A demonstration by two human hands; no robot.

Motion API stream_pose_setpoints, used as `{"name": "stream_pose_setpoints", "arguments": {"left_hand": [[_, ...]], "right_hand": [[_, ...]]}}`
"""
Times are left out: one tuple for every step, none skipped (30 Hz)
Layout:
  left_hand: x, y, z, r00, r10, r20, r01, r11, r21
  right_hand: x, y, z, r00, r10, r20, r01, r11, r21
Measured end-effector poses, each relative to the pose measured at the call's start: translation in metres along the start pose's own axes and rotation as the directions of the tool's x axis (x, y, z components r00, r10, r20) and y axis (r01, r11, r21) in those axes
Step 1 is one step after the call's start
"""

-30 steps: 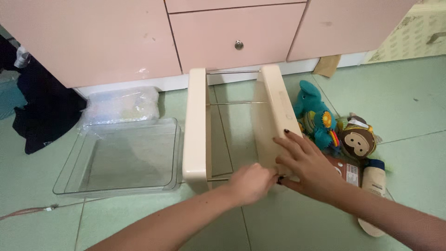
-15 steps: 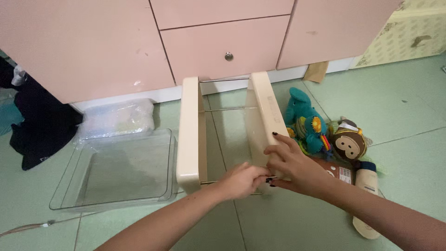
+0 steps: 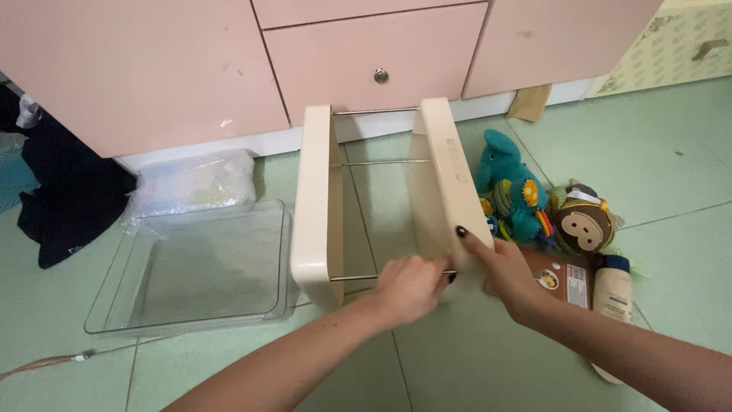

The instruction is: The person disassembles a two-tier plastic storage rack by removing trays and detaching metal rods. They then reassemble the rack by inserting the rods into the tray slots and stacking the trays back onto the frame.

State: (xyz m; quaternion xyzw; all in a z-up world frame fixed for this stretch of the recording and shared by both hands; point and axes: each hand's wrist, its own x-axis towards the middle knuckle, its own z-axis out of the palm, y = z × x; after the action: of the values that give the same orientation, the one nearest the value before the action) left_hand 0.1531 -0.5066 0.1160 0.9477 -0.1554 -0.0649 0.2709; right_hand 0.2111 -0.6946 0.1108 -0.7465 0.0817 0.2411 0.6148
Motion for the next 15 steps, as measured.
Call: {"name": "stream_pose_setpoints", "arguments": {"left_hand": [[0.001, 0.001, 0.002, 1.0, 0.012, -0.021, -0.012, 1.0, 0.003], [0.002, 0.001, 0.002, 0.999, 0.025, -0.043, -0.025, 1.0, 0.005], [0.004, 0.001, 0.002, 0.997, 0.039, -0.063, -0.038, 0.999, 0.01], [0.006, 0.001, 0.001, 0.999, 0.022, -0.033, -0.022, 1.0, -0.006], [0.009, 0.0, 0.0, 1.0, 0.005, -0.003, -0.005, 1.0, -0.021], [0.011, -0.002, -0.002, 1.0, -0.012, 0.028, 0.013, 0.999, -0.036], [0.013, -0.002, -0.003, 0.998, -0.015, 0.067, 0.018, 0.999, -0.043], [0.015, -0.003, -0.003, 0.994, -0.018, 0.107, 0.023, 0.998, -0.05], [0.017, -0.003, -0.004, 0.989, -0.019, 0.146, 0.027, 0.998, -0.056], [0.019, -0.003, -0.004, 0.992, -0.014, 0.125, 0.021, 0.998, -0.057], [0.019, -0.004, -0.005, 0.994, -0.009, 0.105, 0.015, 0.998, -0.057], [0.02, -0.005, -0.005, 0.996, -0.004, 0.086, 0.009, 0.998, -0.057], [0.02, -0.005, -0.005, 0.998, 0.018, 0.061, -0.014, 0.998, -0.067], [0.021, -0.005, -0.005, 0.999, 0.04, 0.036, -0.037, 0.996, -0.076], [0.021, -0.006, -0.006, 0.998, 0.061, 0.011, -0.059, 0.995, -0.083]], "right_hand": [[0.001, -0.001, 0.006, 0.998, -0.006, -0.063, 0.004, 1.0, -0.026], [0.004, -0.004, 0.012, 0.992, -0.014, -0.125, 0.008, 0.999, -0.052], [0.007, -0.007, 0.015, 0.982, -0.025, -0.188, 0.011, 0.997, -0.077], [0.008, -0.009, 0.015, 0.985, -0.05, -0.162, 0.041, 0.998, -0.057], [0.01, -0.011, 0.015, 0.988, -0.075, -0.136, 0.071, 0.997, -0.036], [0.011, -0.013, 0.015, 0.989, -0.101, -0.111, 0.1, 0.995, -0.015], [0.014, -0.014, 0.015, 0.991, -0.093, -0.094, 0.094, 0.995, 0.012], [0.017, -0.015, 0.014, 0.993, -0.084, -0.077, 0.088, 0.995, 0.039], [0.019, -0.015, 0.013, 0.995, -0.077, -0.061, 0.081, 0.995, 0.066], [0.02, -0.015, 0.012, 0.995, -0.084, -0.057, 0.089, 0.992, 0.089], [0.021, -0.014, 0.012, 0.994, -0.092, -0.053, 0.097, 0.989, 0.114], [0.021, -0.013, 0.011, 0.994, -0.099, -0.05, 0.106, 0.985, 0.139], [0.022, -0.012, 0.01, 0.992, -0.118, -0.042, 0.124, 0.98, 0.156], [0.022, -0.012, 0.009, 0.99, -0.138, -0.034, 0.142, 0.975, 0.173], [0.023, -0.011, 0.008, 0.987, -0.157, -0.026, 0.159, 0.969, 0.19]]}}
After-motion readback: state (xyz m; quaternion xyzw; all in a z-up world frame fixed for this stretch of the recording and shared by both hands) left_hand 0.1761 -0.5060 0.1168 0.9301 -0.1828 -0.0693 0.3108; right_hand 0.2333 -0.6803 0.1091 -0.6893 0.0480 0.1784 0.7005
